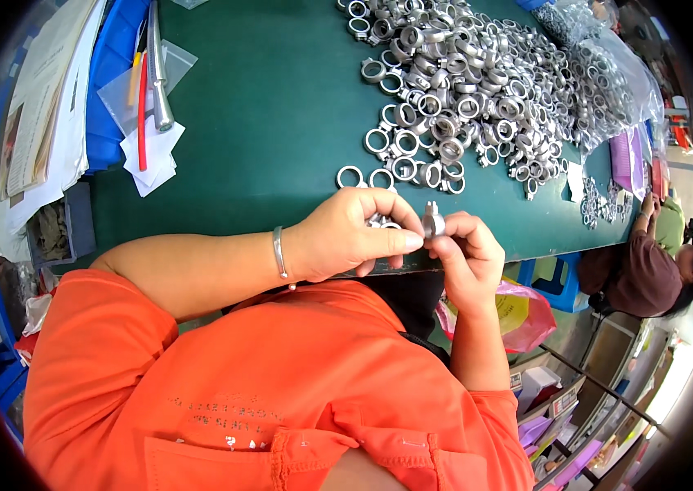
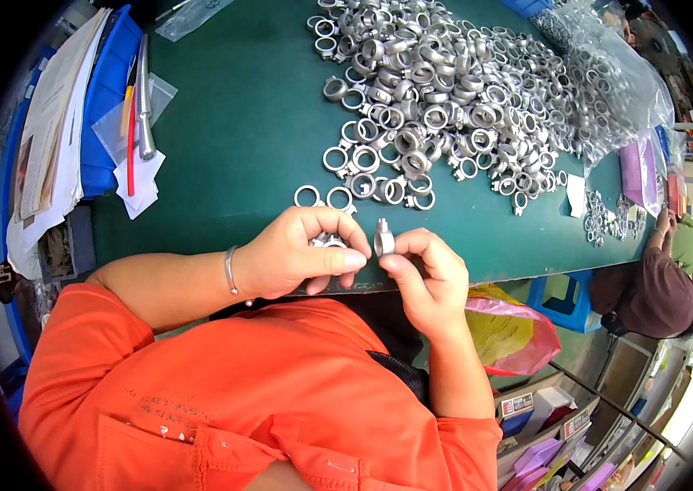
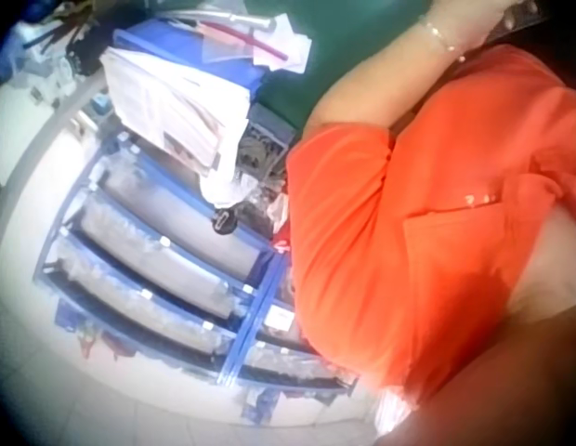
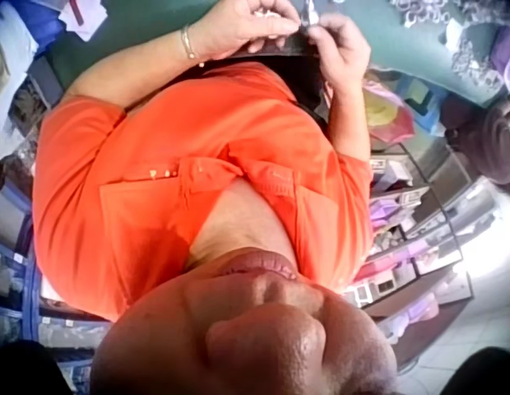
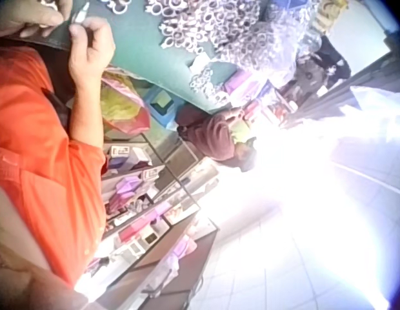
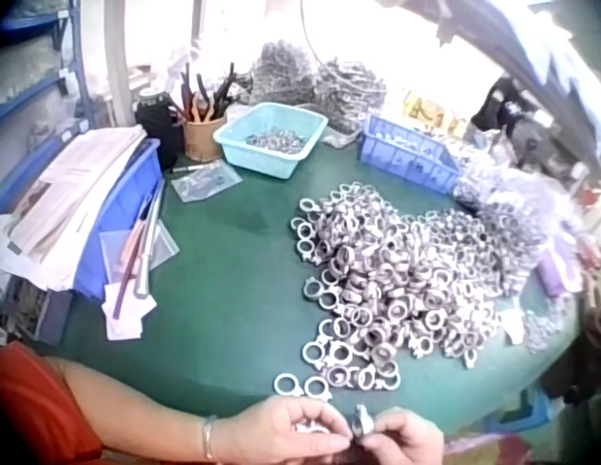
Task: The person picks up metal ring components one at a time from a large pile on a green table, examines them by hand, and places them into different containers or piles.
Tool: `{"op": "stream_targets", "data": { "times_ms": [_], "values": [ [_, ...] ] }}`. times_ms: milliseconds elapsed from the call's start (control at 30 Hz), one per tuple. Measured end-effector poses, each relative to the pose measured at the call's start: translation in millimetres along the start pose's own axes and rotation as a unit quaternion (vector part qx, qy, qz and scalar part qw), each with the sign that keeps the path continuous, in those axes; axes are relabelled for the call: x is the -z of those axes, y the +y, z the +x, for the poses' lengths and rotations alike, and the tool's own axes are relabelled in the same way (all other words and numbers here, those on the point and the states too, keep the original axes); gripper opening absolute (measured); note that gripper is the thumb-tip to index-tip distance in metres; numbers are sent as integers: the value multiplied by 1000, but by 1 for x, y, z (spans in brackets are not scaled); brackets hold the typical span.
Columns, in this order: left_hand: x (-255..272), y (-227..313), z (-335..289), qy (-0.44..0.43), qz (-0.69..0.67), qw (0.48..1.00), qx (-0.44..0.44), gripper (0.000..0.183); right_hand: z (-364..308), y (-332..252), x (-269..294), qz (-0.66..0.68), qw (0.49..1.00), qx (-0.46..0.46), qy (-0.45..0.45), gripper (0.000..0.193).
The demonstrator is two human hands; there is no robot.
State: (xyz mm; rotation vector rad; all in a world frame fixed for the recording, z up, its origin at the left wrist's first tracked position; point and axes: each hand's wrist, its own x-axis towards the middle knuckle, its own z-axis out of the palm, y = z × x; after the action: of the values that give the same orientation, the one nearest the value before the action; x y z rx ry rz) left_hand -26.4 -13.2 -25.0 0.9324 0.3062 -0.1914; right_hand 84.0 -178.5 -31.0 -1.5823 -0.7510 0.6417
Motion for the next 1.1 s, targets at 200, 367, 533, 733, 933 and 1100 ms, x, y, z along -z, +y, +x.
{"op": "stream_targets", "data": {
  "times_ms": [200,367,533,733,933,1100],
  "values": [
    [2,-5,2,26,117,991,-66,11,6,-10,-3,-239,937,249,-50,16],
    [6,-14,5,34,229,938,-258,10,0,-7,-5,110,993,-28,-14,14],
    [3,-17,4,46,274,915,-294,13,2,-4,0,201,971,-92,-94,22],
    [10,-10,6,-20,-13,999,-28,28,1,-5,-7,155,978,139,-14,32],
    [11,-9,7,-84,-277,952,96,28,11,-22,-6,-102,956,268,-64,26],
    [8,-5,5,-36,-163,983,72,14,33,-6,-1,-348,920,168,60,20]
  ]
}}
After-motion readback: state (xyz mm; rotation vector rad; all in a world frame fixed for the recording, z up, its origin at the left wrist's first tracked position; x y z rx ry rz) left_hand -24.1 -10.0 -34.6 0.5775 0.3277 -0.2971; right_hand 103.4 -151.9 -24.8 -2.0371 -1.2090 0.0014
